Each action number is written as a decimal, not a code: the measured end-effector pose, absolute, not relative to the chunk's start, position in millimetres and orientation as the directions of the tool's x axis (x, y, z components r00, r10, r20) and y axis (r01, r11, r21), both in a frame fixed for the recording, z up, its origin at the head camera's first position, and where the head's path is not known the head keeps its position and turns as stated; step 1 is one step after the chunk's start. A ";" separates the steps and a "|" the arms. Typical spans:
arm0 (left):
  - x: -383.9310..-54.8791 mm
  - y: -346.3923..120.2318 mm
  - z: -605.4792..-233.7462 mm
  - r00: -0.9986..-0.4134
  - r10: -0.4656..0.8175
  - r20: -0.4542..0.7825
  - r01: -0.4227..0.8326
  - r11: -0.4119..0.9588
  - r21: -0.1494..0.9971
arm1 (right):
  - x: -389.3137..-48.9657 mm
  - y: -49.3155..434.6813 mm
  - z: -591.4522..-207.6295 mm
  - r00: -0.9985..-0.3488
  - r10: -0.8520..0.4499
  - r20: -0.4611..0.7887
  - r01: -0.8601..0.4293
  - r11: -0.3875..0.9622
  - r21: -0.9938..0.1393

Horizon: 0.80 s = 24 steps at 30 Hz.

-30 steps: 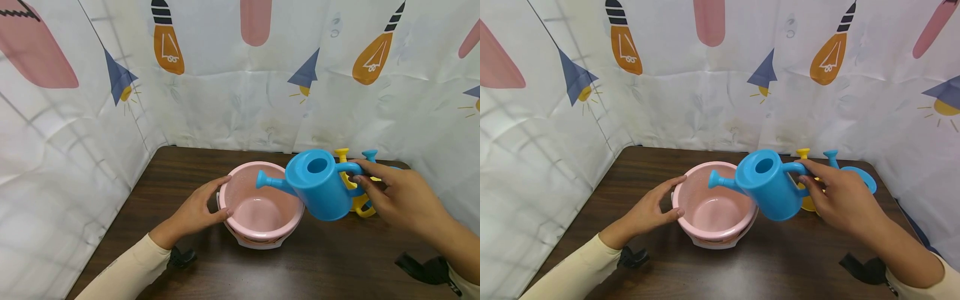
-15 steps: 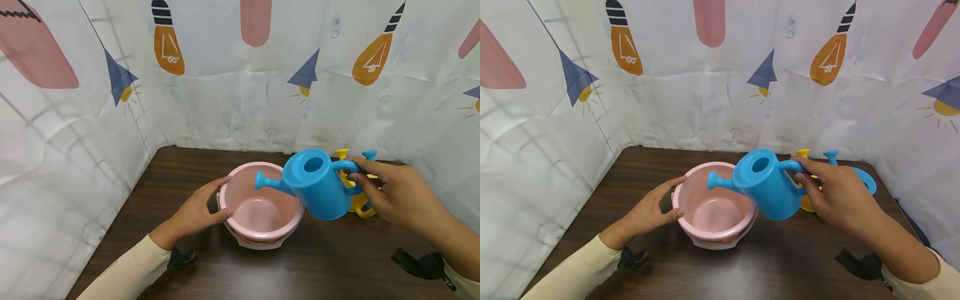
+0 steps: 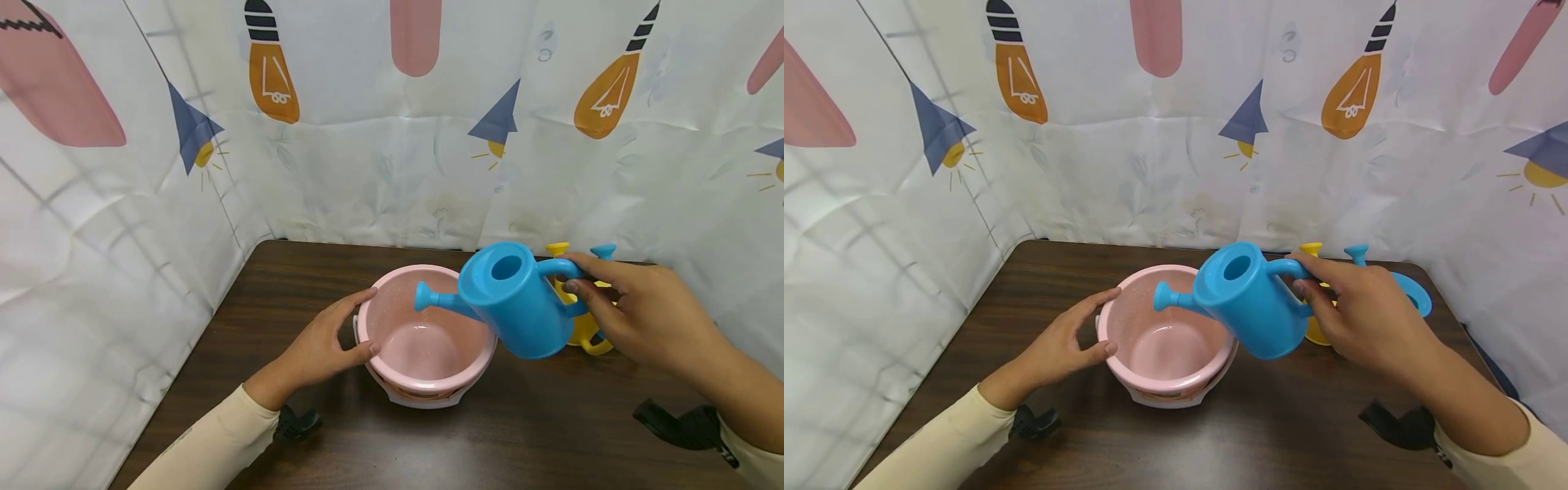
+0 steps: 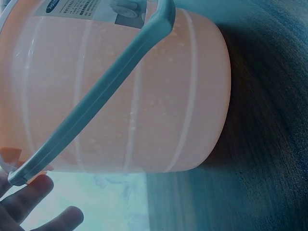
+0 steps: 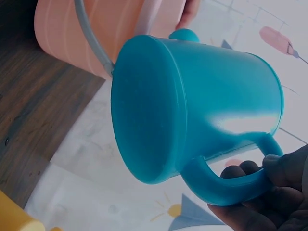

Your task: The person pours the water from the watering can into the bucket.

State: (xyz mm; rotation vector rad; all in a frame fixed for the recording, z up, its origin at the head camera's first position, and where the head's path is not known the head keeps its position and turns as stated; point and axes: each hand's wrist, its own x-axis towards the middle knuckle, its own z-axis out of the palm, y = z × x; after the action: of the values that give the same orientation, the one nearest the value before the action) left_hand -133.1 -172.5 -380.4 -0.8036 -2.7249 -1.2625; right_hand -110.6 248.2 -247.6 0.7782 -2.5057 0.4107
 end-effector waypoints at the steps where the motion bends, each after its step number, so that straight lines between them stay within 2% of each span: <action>1: -133.0 -172.5 -380.5 -0.866 0.440 0.238 0.465 0.536 0.704 | -110.7 247.9 -247.3 -0.725 -0.447 0.524 -0.590 0.795 -0.139; 9: -132.3 -172.7 -380.8 -0.870 0.436 0.231 0.457 0.536 0.710 | -110.2 246.5 -246.6 -0.747 -0.430 0.507 -0.573 0.803 -0.163; 24: -132.2 -172.8 -381.0 -0.866 0.437 0.241 0.464 0.526 0.713 | -111.4 245.3 -246.3 -0.745 -0.444 0.498 -0.589 0.788 -0.180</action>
State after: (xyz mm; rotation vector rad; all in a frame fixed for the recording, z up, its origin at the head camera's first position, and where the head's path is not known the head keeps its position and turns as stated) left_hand -132.2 -172.8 -381.0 -0.8024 -2.7163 -1.2835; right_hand -111.4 245.3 -246.3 0.7768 -2.5428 0.4571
